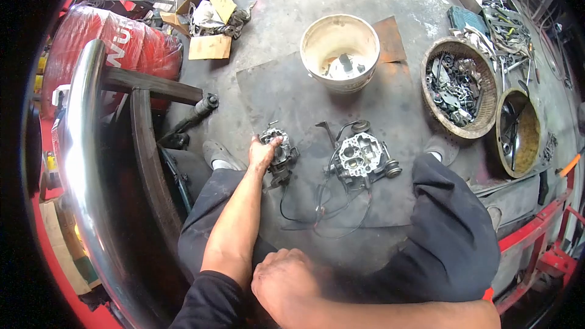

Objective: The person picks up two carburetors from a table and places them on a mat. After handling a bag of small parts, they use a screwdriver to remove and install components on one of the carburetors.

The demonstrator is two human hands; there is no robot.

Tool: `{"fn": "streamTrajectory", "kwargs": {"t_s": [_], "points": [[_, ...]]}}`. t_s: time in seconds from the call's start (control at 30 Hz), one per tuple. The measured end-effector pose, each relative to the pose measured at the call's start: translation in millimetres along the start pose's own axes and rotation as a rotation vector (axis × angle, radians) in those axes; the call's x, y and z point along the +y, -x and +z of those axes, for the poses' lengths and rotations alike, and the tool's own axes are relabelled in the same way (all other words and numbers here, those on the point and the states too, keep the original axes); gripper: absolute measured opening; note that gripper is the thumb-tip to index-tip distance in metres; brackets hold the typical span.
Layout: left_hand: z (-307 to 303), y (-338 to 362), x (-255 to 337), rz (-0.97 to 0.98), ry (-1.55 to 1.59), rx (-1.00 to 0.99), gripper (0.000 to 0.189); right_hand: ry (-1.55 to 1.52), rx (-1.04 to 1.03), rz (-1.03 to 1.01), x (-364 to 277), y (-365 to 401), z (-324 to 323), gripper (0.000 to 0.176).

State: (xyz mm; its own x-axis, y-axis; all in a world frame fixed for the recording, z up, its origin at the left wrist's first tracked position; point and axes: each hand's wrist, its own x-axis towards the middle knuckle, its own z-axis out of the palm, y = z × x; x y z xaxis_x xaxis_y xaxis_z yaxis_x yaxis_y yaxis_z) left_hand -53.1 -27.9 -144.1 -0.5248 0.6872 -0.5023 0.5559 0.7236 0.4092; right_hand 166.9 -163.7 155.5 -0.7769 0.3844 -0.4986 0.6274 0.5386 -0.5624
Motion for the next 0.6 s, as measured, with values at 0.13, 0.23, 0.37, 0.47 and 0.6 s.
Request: {"fn": "streamTrajectory", "kwargs": {"t_s": [0.13, 0.23, 0.37, 0.47, 0.6], "points": [[-1.0, 3.6, -1.0, 0.02, -0.065, 0.036, 0.088, 0.022, 0.044, 0.009, 6.8, -1.6, 10.6, 0.023], [0.5, 2.0, -1.0, 0.011, -0.109, 0.036, 0.083, 0.055, 0.026, 0.004, 7.7, -3.5, 14.1, 0.021], [6.0, 6.1, -9.8, 0.063, -0.093, 0.041, 0.102, 0.068, 0.115, 0.005, 3.7, -4.2, 11.5, 0.02], [4.5, 11.8, -10.5, 0.083, -0.049, 0.027, 0.114, 0.091, 0.14, -0.004, 0.1, -5.1, 9.7, 0.02], [9.7, 9.3, -13.1, 0.081, -0.006, 0.071, 0.102, 0.137, 0.128, -0.014, -1.6, -9.9, 10.1, 0.02]]}}
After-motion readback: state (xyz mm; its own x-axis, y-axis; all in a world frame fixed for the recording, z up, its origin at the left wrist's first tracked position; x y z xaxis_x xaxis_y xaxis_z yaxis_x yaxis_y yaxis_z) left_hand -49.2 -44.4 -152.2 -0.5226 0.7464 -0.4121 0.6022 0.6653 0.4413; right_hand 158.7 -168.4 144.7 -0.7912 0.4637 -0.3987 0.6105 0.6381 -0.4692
